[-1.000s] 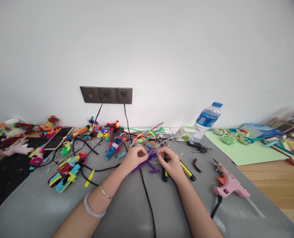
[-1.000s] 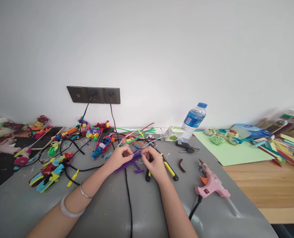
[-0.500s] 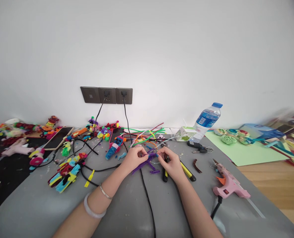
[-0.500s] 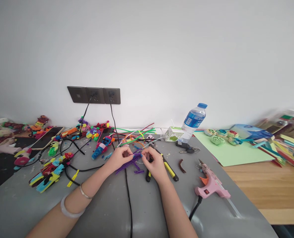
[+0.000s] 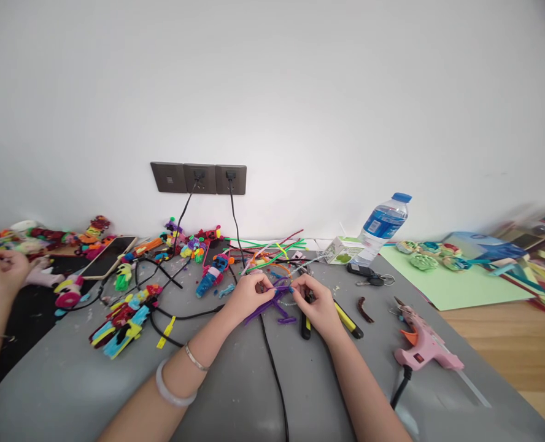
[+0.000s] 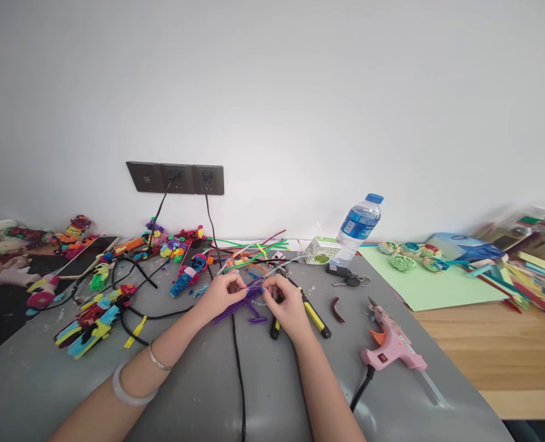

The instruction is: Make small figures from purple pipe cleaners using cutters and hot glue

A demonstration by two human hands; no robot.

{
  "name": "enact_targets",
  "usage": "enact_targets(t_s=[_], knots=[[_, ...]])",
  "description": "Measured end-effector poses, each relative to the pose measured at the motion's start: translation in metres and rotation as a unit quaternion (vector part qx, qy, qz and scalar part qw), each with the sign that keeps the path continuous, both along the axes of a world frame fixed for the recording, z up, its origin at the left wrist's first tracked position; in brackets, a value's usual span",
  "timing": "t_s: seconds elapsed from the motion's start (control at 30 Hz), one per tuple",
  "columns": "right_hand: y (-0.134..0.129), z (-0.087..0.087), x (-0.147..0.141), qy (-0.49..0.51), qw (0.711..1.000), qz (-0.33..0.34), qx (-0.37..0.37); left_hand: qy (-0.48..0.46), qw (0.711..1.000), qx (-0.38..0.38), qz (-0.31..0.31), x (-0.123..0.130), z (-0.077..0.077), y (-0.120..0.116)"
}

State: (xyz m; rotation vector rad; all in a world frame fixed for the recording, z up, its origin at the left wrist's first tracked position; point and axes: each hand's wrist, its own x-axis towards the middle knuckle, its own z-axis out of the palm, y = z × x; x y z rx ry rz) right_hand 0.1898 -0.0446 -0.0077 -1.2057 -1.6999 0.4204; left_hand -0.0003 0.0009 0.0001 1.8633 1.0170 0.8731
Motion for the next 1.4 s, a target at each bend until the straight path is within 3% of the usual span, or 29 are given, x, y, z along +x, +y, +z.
enact_targets(t_s=[1.4], knots=[[-0.0013,0.0004,-0.0005,0.005,1.000,0.002,-0.008,0.006,1.000,-0.006,0.001,-0.0003,-0.0008,0.0002]])
